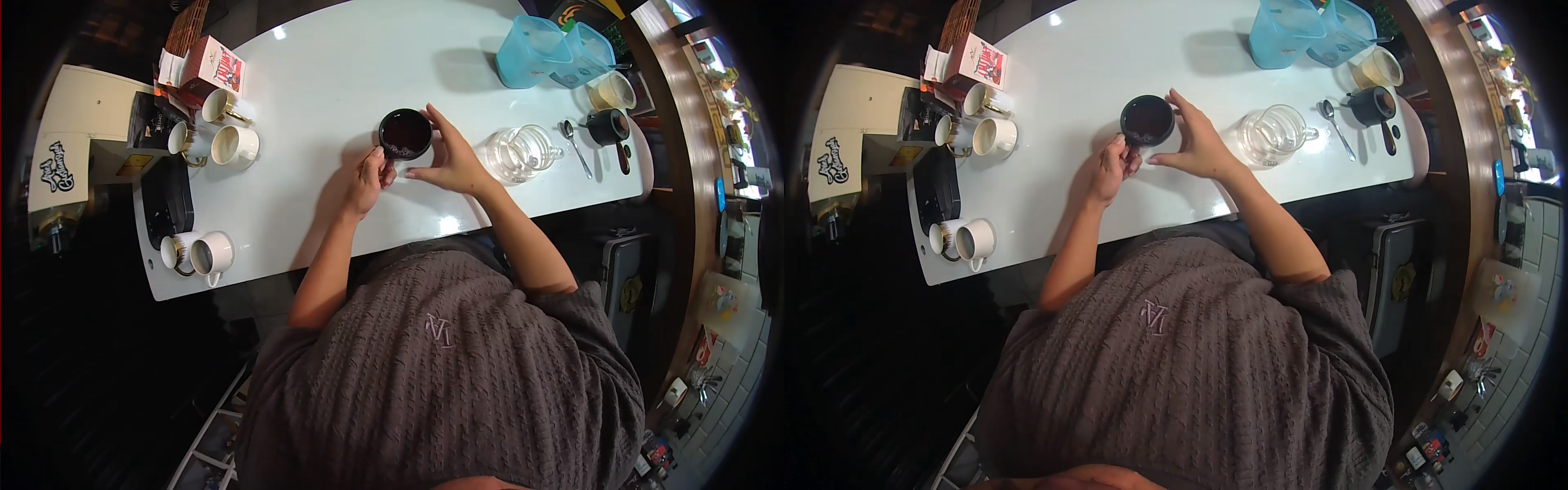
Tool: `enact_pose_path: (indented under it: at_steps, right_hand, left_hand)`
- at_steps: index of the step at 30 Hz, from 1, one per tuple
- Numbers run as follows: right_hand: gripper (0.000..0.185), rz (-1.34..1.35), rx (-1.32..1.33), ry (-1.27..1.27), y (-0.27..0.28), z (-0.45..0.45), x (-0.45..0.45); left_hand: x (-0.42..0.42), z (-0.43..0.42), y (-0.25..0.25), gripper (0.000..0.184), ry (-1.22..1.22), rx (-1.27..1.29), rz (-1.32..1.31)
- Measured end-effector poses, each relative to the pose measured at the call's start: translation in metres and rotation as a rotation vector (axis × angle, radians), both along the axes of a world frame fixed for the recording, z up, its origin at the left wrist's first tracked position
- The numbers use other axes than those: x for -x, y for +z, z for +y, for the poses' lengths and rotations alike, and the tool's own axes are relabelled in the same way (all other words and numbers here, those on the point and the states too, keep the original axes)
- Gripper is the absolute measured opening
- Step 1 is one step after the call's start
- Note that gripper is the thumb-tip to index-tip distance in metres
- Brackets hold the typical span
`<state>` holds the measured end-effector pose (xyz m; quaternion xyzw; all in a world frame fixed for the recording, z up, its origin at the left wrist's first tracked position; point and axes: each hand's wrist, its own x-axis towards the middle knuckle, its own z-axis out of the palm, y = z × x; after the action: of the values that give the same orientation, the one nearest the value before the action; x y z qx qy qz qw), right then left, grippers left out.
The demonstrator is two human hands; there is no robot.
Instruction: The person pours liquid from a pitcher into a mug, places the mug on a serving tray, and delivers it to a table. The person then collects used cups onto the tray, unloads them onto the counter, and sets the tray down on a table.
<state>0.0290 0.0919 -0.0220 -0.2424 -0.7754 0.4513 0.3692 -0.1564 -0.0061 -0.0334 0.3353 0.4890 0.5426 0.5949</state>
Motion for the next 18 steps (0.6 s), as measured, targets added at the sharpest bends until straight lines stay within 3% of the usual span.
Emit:
enact_pose_path:
  at_steps: [4,12,15,17,18]
  right_hand:
    - [0.101,-0.070,0.144,0.027,0.018,0.004,0.004]
    - [0.086,-0.080,0.058,-0.037,0.023,0.007,0.004]
    - [0.086,-0.081,0.019,-0.067,0.021,0.010,0.004]
    - [0.085,-0.070,-0.021,-0.088,0.018,0.011,0.006]
    - [0.085,-0.057,-0.017,-0.089,0.017,0.012,0.007]
  left_hand:
    - [-0.004,0.003,0.002,0.031,-0.040,0.007,0.005]
    - [-0.003,0.008,0.017,0.033,-0.050,0.063,0.094]
    - [0.006,0.014,0.008,0.036,-0.072,0.061,0.298]
    - [0.010,0.017,-0.006,0.039,0.013,-0.157,0.650]
    - [0.011,0.018,-0.006,0.039,0.018,-0.157,0.652]
